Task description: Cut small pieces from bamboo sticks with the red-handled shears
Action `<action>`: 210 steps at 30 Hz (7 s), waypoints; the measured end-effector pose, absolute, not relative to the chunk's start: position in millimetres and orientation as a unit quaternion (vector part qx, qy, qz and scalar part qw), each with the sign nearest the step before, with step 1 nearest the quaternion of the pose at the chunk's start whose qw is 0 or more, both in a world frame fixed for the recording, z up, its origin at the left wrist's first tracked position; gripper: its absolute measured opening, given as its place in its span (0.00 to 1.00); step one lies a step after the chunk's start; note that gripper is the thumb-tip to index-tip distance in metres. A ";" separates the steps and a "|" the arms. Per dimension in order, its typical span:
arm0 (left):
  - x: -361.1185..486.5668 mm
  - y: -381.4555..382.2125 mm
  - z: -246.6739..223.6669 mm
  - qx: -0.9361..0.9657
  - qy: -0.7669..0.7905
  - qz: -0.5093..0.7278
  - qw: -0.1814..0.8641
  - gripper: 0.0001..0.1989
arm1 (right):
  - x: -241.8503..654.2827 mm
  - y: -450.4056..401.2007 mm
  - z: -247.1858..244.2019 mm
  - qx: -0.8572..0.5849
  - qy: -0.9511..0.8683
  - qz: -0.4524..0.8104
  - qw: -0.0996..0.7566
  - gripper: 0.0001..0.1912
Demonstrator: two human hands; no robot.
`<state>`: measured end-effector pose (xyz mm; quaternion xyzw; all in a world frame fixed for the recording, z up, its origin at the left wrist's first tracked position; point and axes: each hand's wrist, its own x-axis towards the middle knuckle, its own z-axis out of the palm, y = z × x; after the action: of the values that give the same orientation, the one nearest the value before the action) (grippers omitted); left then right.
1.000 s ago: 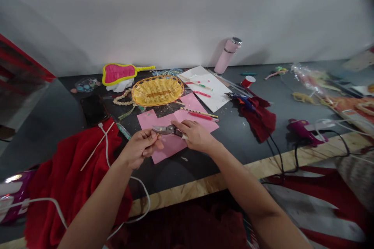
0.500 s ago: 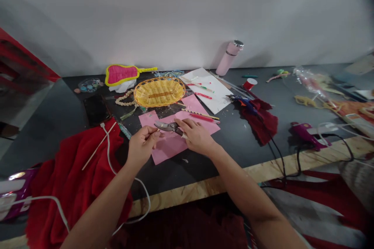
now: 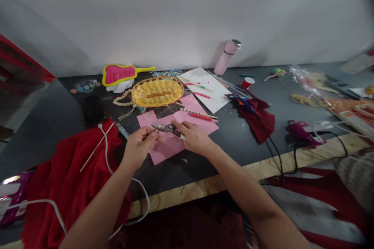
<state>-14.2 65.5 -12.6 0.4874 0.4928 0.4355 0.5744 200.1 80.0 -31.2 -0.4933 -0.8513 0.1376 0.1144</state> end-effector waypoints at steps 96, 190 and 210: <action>-15.5 61.4 -14.0 0.551 0.537 0.438 0.465 0.09 | 201.6 78.2 -24.5 -0.479 -0.853 0.182 0.103 0.31; -15.4 61.6 -18.6 0.554 0.511 0.435 0.493 0.13 | 210.0 80.5 -26.2 -0.442 -0.869 0.194 0.110 0.36; -14.6 65.6 -10.9 0.424 0.467 0.432 0.645 0.17 | 203.1 79.4 -22.3 -0.487 -0.851 0.179 0.082 0.32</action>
<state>-14.6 65.6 -10.9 0.4239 0.4671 0.4320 0.6446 203.1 79.4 -22.3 -0.4867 -0.8511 0.1792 0.0819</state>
